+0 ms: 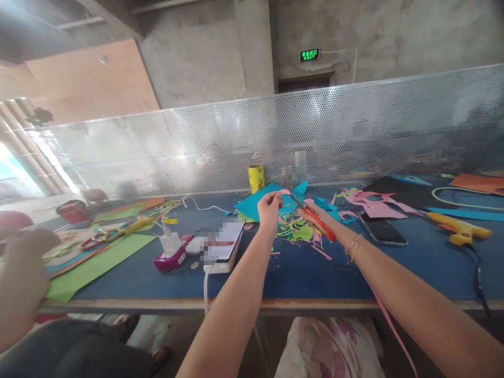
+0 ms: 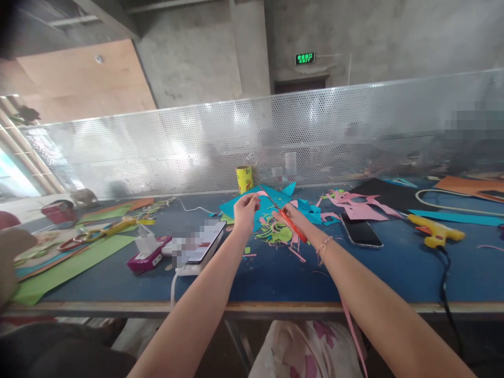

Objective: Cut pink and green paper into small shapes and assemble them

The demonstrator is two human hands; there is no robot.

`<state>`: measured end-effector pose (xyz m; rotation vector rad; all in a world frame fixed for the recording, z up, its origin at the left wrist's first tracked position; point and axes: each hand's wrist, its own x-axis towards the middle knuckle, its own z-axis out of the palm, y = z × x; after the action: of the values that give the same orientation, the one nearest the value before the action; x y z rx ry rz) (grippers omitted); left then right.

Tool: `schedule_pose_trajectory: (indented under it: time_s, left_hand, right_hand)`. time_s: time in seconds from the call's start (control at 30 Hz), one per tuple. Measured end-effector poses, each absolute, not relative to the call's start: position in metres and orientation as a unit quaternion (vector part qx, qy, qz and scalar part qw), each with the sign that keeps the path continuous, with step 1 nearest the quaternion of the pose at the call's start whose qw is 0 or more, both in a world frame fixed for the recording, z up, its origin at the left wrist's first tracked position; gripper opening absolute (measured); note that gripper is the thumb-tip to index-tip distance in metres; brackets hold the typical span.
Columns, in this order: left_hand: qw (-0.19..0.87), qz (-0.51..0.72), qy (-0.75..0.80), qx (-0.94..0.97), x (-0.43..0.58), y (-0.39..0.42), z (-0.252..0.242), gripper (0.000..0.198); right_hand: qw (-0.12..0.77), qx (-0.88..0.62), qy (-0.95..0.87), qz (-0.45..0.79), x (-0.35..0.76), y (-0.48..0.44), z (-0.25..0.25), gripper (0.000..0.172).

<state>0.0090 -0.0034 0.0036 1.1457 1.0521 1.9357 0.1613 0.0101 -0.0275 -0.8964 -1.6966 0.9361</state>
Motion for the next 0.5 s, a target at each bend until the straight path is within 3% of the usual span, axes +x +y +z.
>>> schedule_pose_trajectory:
  time_s: [0.17,0.5]
  left_hand:
    - [0.330,0.739,0.389,0.440,0.0089,-0.0025,0.0033,0.017]
    - [0.316,0.763,0.369,0.427,0.0083,-0.0006,0.0035,0.014]
  right_hand:
    - [0.407,-0.398,-0.709,0.416,0.1619,0.0046,-0.0177,0.040]
    - [0.370,-0.414,-0.712,0.429,0.1601,0.0101,-0.0205,0.039]
